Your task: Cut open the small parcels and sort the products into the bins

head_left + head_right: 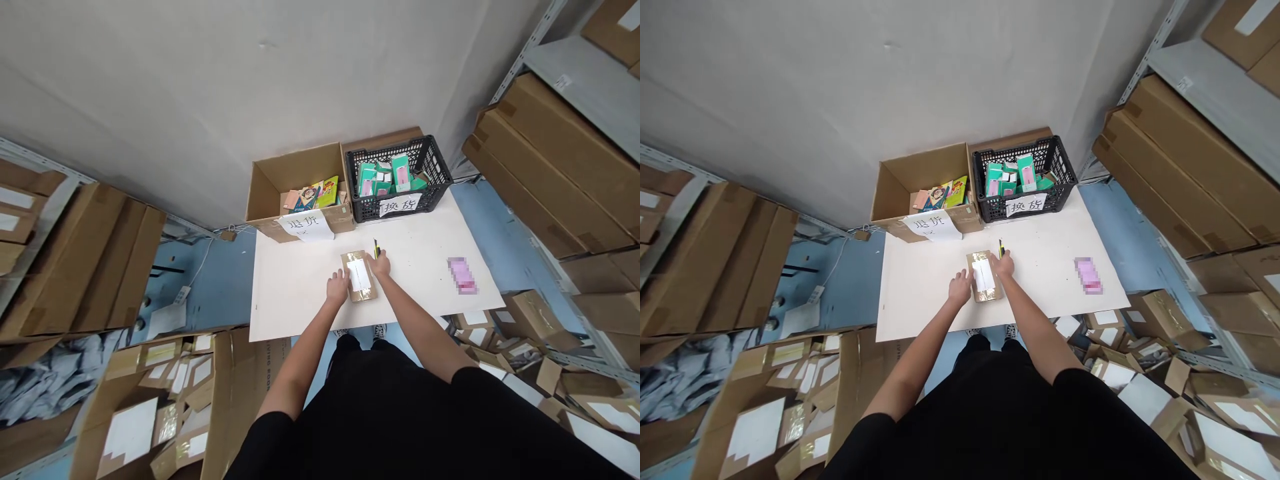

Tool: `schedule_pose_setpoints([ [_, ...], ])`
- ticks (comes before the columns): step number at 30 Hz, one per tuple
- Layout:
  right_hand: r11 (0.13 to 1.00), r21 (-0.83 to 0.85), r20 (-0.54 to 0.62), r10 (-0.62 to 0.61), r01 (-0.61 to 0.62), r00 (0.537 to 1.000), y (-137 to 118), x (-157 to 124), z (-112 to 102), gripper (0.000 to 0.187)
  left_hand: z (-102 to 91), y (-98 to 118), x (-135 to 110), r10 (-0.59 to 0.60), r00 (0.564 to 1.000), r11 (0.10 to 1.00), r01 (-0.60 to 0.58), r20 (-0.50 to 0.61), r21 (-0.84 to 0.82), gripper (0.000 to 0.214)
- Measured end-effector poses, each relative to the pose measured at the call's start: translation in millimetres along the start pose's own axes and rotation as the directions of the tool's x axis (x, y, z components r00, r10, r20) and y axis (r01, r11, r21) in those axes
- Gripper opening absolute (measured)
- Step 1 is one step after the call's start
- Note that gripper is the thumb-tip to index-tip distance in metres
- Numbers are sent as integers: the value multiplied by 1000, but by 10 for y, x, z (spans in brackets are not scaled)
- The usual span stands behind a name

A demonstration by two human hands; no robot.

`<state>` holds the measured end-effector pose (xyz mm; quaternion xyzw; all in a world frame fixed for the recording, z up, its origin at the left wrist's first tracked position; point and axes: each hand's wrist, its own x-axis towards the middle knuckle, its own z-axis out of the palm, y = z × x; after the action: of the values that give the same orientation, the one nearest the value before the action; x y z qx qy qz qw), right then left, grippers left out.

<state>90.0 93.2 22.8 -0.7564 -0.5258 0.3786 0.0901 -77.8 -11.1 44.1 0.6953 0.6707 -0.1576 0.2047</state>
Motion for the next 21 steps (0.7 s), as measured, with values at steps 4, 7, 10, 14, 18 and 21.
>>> schedule_pose_setpoints([
  [4,999,-37,97,29,-26,995,601,-461,86,70,-129,-75,328,368,922,924,-377,124,60,96],
  [7,996,-62,150,70,-62,986,882,-616,152,76,-22,-80,408,367,917,917,-385,154,106,100],
  [10,994,-98,81,57,-49,995,765,-431,94,78,214,16,323,191,976,973,-202,104,114,103],
  [14,995,-81,1,-57,57,998,356,-3,-92,60,541,257,128,-31,997,997,25,75,77,93],
  [18,985,173,51,-28,19,998,405,126,-222,39,671,401,10,-87,996,995,88,-13,52,70],
  [21,957,282,222,6,-70,975,754,-9,-246,46,624,464,20,-118,992,992,120,-41,42,66],
])
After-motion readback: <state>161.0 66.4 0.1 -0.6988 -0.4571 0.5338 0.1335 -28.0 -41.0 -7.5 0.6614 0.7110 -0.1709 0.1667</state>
